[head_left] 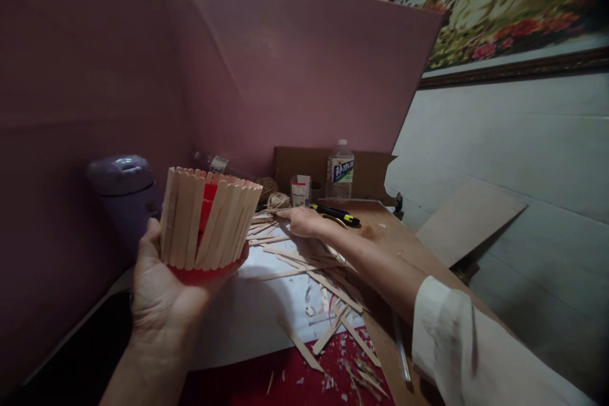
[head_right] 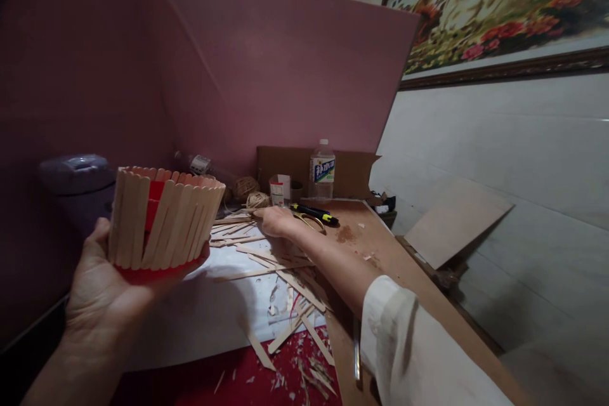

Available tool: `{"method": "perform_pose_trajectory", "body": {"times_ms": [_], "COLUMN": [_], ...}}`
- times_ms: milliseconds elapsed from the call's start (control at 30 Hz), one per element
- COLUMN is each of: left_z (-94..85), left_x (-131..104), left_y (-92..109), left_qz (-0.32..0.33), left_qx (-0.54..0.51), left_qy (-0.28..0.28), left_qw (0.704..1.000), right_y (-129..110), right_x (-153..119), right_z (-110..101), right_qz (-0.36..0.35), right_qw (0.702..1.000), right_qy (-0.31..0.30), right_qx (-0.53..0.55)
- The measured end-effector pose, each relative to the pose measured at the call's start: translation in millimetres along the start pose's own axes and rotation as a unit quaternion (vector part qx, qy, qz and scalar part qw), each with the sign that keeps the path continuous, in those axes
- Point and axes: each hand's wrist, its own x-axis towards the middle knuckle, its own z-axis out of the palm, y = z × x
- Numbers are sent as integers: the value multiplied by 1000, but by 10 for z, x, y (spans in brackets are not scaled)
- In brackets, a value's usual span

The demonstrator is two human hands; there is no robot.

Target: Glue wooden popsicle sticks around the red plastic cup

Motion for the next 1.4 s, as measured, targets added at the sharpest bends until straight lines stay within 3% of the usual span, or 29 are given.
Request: {"method": "perform_pose_trajectory", "body": {"times_ms": [300,633,967,1233,1400], "left_z": [33,51,17,14,33], "left_x": [-15,-16,-14,3,-1], "left_y": [-9,-10,-5,-15,-34], "left_qz": [-4,-10,-15,-14,-13], "left_qx": [-13,-11,2,0,4], "left_qy": [10,31,13,22,41], "left_qw": [1000,999,1000,1000,999], "right_y": [-1,-73,-27,-68,31], "right_x": [275,206,54,-39,-223], "right_z": [-11,131,89,21,-78], "right_qz": [-17,-16,-62,-40,-61], "right_qw": [1000,999,997,993,962], "right_qy": [24,4,-42,-20,-12], "right_qx": [7,-49,-4,113,265]}}
